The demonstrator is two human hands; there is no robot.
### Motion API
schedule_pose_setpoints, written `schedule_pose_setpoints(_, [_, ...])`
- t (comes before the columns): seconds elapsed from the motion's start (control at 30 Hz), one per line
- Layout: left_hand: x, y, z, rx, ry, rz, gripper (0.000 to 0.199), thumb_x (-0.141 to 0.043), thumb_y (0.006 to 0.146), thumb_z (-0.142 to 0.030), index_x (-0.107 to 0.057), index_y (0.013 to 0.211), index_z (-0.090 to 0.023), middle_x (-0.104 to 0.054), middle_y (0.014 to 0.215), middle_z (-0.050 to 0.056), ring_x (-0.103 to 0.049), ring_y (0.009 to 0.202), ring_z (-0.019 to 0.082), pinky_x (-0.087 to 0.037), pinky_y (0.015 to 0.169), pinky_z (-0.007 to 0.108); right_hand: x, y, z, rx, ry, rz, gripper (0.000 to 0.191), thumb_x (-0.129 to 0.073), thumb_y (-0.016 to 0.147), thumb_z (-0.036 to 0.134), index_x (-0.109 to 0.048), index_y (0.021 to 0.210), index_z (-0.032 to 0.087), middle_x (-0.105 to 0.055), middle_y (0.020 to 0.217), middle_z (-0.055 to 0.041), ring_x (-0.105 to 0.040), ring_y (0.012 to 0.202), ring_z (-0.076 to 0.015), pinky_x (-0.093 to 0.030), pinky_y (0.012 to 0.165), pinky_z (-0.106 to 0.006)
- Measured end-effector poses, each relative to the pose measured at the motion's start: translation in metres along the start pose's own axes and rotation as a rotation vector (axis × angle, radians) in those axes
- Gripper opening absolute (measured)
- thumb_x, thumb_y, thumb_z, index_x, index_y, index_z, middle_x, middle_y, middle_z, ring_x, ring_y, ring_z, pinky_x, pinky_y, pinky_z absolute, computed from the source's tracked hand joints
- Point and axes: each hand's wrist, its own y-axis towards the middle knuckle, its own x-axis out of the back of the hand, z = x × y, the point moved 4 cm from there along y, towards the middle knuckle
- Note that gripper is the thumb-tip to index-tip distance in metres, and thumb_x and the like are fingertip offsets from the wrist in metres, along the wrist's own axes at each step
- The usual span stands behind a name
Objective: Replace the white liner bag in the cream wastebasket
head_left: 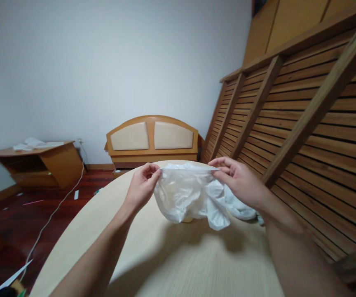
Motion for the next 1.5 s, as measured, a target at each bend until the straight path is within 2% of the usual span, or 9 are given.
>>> schedule_pose_setpoints(0.1, [0.002,0.006,0.013,0.06,-0.038,-0.024,0.037,-0.075,0.07,-0.05,-0.065,0.078,-0.015,-0.066,0.072,0.002,-0.057,0.065,0.014,-0.044,0.061,0.024,0.004,0.005,-0.01,-0.112,0.123,0.021,0.025,-0.07,0.079,0.041,-0.063,0.093,0.021,-0.073,0.077,-0.0022,-0.065,0.065,-0.0161,-0.048,0.055,-0.025])
schedule_pose_setpoints(0.2, [0.001,0.01,0.03,0.145,-0.107,-0.054,0.048,-0.079,0.064,-0.054,-0.063,0.088,-0.016,-0.066,0.073,0.001,-0.058,0.064,0.014,-0.043,0.06,0.023,0.01,0.01,-0.021,-0.192,0.134,-0.012,0.03,-0.076,0.074,0.045,-0.068,0.09,0.021,-0.071,0.075,-0.0018,-0.062,0.061,-0.015,-0.046,0.053,-0.025])
schedule_pose_setpoints(0.37, [-0.002,0.016,0.055,0.191,-0.121,-0.085,0.054,-0.081,0.058,-0.059,-0.054,0.084,-0.019,-0.063,0.072,-0.002,-0.058,0.066,0.013,-0.042,0.061,0.023,0.018,0.021,-0.045,-0.177,0.043,-0.076,0.034,-0.076,0.071,0.05,-0.074,0.087,0.02,-0.072,0.081,-0.0038,-0.06,0.068,-0.0165,-0.044,0.059,-0.027])
schedule_pose_setpoints(0.53, [-0.011,0.018,0.07,0.21,-0.086,-0.011,0.057,-0.081,0.055,-0.064,-0.063,0.082,-0.017,-0.069,0.08,0.005,-0.063,0.076,0.019,-0.046,0.071,0.028,0.011,0.032,-0.079,-0.213,0.102,-0.086,0.038,-0.072,0.072,0.054,-0.07,0.087,0.019,-0.069,0.08,-0.002,-0.058,0.071,-0.0163,-0.043,0.063,-0.028])
schedule_pose_setpoints(0.7, [-0.021,0.012,0.074,0.266,-0.066,0.07,0.06,-0.075,0.057,-0.071,-0.063,0.079,-0.016,-0.072,0.084,0.008,-0.063,0.072,0.019,-0.046,0.063,0.027,-0.009,0.033,-0.095,-0.233,0.158,-0.026,0.037,-0.068,0.076,0.055,-0.066,0.083,0.019,-0.068,0.078,-0.0017,-0.059,0.072,-0.0168,-0.044,0.066,-0.028])
schedule_pose_setpoints(0.87, [-0.026,0.007,0.068,0.293,-0.027,0.119,0.055,-0.07,0.063,-0.068,-0.06,0.078,-0.017,-0.068,0.074,0.005,-0.06,0.065,0.017,-0.042,0.056,0.024,-0.02,0.032,-0.099,-0.244,0.172,0.019,0.035,-0.068,0.08,0.053,-0.066,0.085,0.018,-0.07,0.082,-0.003,-0.061,0.076,-0.0176,-0.046,0.069,-0.03])
schedule_pose_setpoints(1.2, [-0.016,0.01,0.056,0.239,0.114,0.135,0.035,-0.071,0.065,-0.049,-0.062,0.069,-0.016,-0.061,0.066,0.001,-0.055,0.063,0.014,-0.037,0.056,0.023,-0.003,0.031,-0.102,-0.299,0.16,0.138,0.036,-0.071,0.078,0.054,-0.071,0.084,0.018,-0.072,0.082,-0.0035,-0.061,0.072,-0.017,-0.047,0.068,-0.03])
schedule_pose_setpoints(1.5, [-0.016,0.013,0.081,0.311,0.099,0.138,0.047,-0.07,0.063,-0.06,-0.061,0.074,-0.015,-0.062,0.062,0.001,-0.051,0.053,0.012,-0.034,0.049,0.021,-0.004,0.034,-0.113,-0.285,0.134,0.129,0.04,-0.064,0.082,0.057,-0.077,0.082,0.019,-0.076,0.087,-0.0051,-0.067,0.09,-0.0231,-0.049,0.086,-0.035])
